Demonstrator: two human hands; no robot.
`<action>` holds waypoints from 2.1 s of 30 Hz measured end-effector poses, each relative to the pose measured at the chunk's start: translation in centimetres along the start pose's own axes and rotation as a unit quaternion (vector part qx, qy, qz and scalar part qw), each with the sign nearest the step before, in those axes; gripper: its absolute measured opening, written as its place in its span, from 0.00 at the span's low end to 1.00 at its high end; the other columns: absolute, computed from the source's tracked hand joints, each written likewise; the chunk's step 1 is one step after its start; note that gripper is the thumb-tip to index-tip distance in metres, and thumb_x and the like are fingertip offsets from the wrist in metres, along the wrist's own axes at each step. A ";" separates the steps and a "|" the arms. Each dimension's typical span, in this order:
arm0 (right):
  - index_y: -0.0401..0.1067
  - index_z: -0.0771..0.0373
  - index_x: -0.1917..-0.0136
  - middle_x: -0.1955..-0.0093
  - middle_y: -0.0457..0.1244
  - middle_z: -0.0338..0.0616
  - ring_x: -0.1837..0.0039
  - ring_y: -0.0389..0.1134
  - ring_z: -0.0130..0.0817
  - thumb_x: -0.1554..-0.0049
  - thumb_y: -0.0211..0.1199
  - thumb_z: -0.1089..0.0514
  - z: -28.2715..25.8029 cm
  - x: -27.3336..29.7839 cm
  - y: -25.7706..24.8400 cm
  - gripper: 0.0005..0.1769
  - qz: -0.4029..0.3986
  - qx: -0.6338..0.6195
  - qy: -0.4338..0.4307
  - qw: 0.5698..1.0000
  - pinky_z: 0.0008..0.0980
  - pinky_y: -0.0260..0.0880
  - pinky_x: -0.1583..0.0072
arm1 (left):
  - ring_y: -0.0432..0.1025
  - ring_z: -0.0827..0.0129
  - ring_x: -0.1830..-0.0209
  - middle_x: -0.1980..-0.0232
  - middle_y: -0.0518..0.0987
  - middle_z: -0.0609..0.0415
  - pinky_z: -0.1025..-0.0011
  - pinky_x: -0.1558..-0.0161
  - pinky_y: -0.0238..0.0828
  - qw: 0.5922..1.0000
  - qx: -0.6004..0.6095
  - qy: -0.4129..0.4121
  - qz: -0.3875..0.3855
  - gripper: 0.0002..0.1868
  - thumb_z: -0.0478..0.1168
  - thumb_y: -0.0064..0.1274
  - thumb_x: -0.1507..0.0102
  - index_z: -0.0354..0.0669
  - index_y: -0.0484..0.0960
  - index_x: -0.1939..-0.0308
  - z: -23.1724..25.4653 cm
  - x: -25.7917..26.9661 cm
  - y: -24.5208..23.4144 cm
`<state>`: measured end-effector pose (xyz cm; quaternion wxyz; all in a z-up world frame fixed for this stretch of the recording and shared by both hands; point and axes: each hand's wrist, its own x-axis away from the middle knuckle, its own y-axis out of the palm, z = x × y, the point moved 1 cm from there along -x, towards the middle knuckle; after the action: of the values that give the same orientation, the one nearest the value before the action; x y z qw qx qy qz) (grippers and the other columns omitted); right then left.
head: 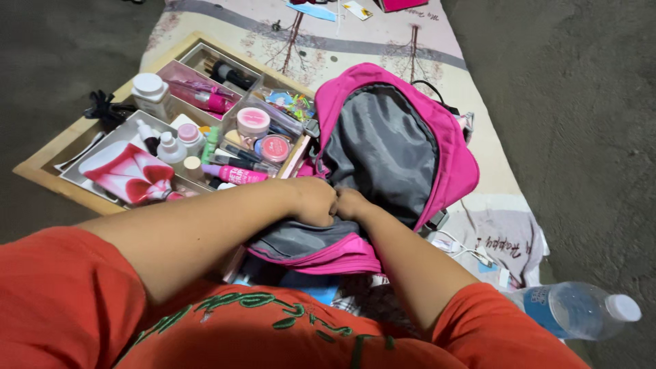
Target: The person packs a pink backpack with cosmetics and personal items from a makeup organizer tray on a bed. They place bottles, compacts, a hairpin card, a pen, and a watch into the backpack compartments, zip the front pocket, then reopen it and continue placing items inside.
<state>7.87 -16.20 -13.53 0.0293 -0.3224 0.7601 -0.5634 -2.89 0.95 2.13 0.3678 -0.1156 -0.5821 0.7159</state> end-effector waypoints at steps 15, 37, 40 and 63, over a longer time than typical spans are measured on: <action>0.77 0.54 0.38 0.33 0.66 0.49 0.32 0.67 0.49 0.52 0.69 0.38 -6.9 6.1 -4.7 0.32 -0.046 0.025 0.287 0.957 0.52 0.65 0.33 | 0.78 0.45 0.54 0.55 0.84 0.42 0.52 0.48 0.73 0.999 0.030 -0.009 0.012 0.19 0.50 0.50 0.45 0.50 0.89 0.57 0.7 1.3 -0.3; 0.70 0.58 0.42 0.45 0.68 0.54 0.43 0.70 0.51 0.54 0.73 0.52 -7.5 9.7 -5.0 0.27 0.209 -0.125 -0.064 0.968 0.44 0.70 0.43 | 0.78 0.49 0.57 0.58 0.84 0.45 0.54 0.50 0.74 0.993 0.087 -0.056 0.059 0.17 0.54 0.54 0.45 0.55 0.90 0.58 0.2 1.3 0.8; 0.69 0.63 0.51 0.53 0.68 0.55 0.49 0.70 0.53 0.49 0.73 0.55 -7.0 10.4 -4.9 0.18 0.307 -0.103 -0.028 0.946 0.45 0.70 0.47 | 0.79 0.50 0.56 0.58 0.85 0.45 0.54 0.49 0.74 0.994 0.075 -0.056 0.051 0.17 0.54 0.54 0.44 0.51 0.90 0.60 0.0 1.3 1.2; 0.67 0.64 0.46 0.55 0.68 0.43 0.54 0.71 0.28 0.39 0.64 0.63 -10.7 15.5 -8.2 0.09 0.235 -0.728 -0.031 0.643 0.27 0.74 0.51 | 0.74 0.78 0.66 0.63 0.81 0.58 0.78 0.62 0.72 0.582 0.724 -0.051 0.366 0.09 0.38 0.58 0.34 0.39 0.82 0.52 -2.9 0.3 -0.5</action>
<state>-5.00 -16.66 2.42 -0.0600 -0.0674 0.9739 0.2083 -1.20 3.39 1.80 0.0062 0.0222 0.2029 0.9789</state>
